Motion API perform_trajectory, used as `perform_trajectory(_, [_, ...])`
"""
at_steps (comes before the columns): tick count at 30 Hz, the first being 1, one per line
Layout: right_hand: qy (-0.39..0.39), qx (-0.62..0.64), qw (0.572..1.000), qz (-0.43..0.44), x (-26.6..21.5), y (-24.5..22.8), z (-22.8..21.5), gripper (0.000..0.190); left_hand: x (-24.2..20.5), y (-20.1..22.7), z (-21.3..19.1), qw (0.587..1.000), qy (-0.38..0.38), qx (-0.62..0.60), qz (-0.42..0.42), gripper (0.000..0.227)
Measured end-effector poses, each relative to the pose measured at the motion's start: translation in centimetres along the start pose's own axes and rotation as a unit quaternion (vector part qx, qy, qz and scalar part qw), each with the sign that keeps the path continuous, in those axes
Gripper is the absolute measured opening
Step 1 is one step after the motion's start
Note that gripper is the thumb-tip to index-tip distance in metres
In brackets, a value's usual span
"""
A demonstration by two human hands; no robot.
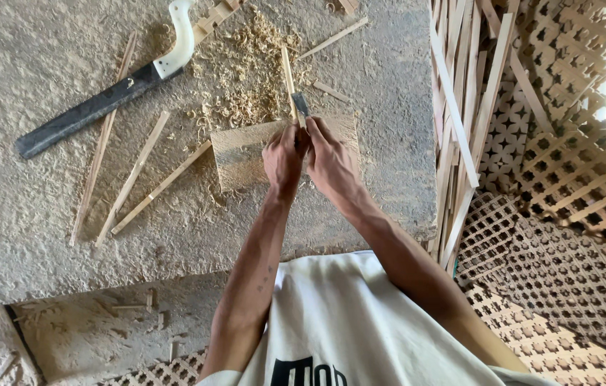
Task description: The person uses a red-handled knife to shave and shape a small wooden stick on a workbench. They repeatedly rotate the stick and remove thin shavings, producing a pile of wood shavings on the table.
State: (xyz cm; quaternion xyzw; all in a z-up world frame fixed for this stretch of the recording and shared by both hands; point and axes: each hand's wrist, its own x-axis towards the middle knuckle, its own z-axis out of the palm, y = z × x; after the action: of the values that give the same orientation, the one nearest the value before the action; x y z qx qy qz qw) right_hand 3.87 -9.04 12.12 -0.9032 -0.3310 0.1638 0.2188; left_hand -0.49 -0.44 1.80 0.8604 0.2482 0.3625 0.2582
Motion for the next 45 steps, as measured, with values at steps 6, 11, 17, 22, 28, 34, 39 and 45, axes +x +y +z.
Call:
perform_trajectory(6, [-0.001, 0.001, 1.000, 0.002, -0.1, 0.4, 0.0, 0.051, 0.1, 0.3, 0.0, 1.000, 0.000, -0.004, 0.001, 0.021])
perform_trajectory(11, [-0.004, 0.028, 1.000, 0.010, 1.3, 0.5, 0.7, 0.052, -0.3, -0.6, 0.3, 1.000, -0.008, 0.005, -0.001, 0.019])
perform_trajectory(17, [0.001, 0.031, 1.000, 0.001, 0.4, 0.5, 0.3, 0.053, 0.1, -0.1, 0.2, 1.000, -0.017, 0.007, -0.024, 0.015])
perform_trajectory(22, [-0.027, 0.010, 0.999, 0.021, 0.9, 0.3, -0.1, 0.059, -0.2, -0.3, 0.3, 0.999, -0.027, 0.001, -0.022, 0.017])
perform_trajectory(28, [-0.002, 0.032, 0.999, 0.007, 0.5, 1.1, 0.5, 0.061, -0.5, -0.7, 0.8, 1.000, -0.013, 0.012, -0.022, 0.012])
perform_trajectory(34, [0.001, 0.029, 1.000, 0.006, 1.8, 1.3, 0.7, 0.060, -0.8, -0.8, 0.9, 1.000, -0.013, 0.009, -0.022, 0.015])
perform_trajectory(39, [-0.002, 0.030, 1.000, 0.008, 3.1, 0.3, 0.0, 0.056, -0.9, -1.3, 1.0, 1.000, -0.006, 0.021, -0.003, 0.018])
perform_trajectory(45, [-0.014, 0.010, 1.000, 0.012, 0.3, 1.6, 0.8, 0.051, -1.8, -2.1, 2.3, 0.999, -0.001, 0.050, 0.017, 0.014])
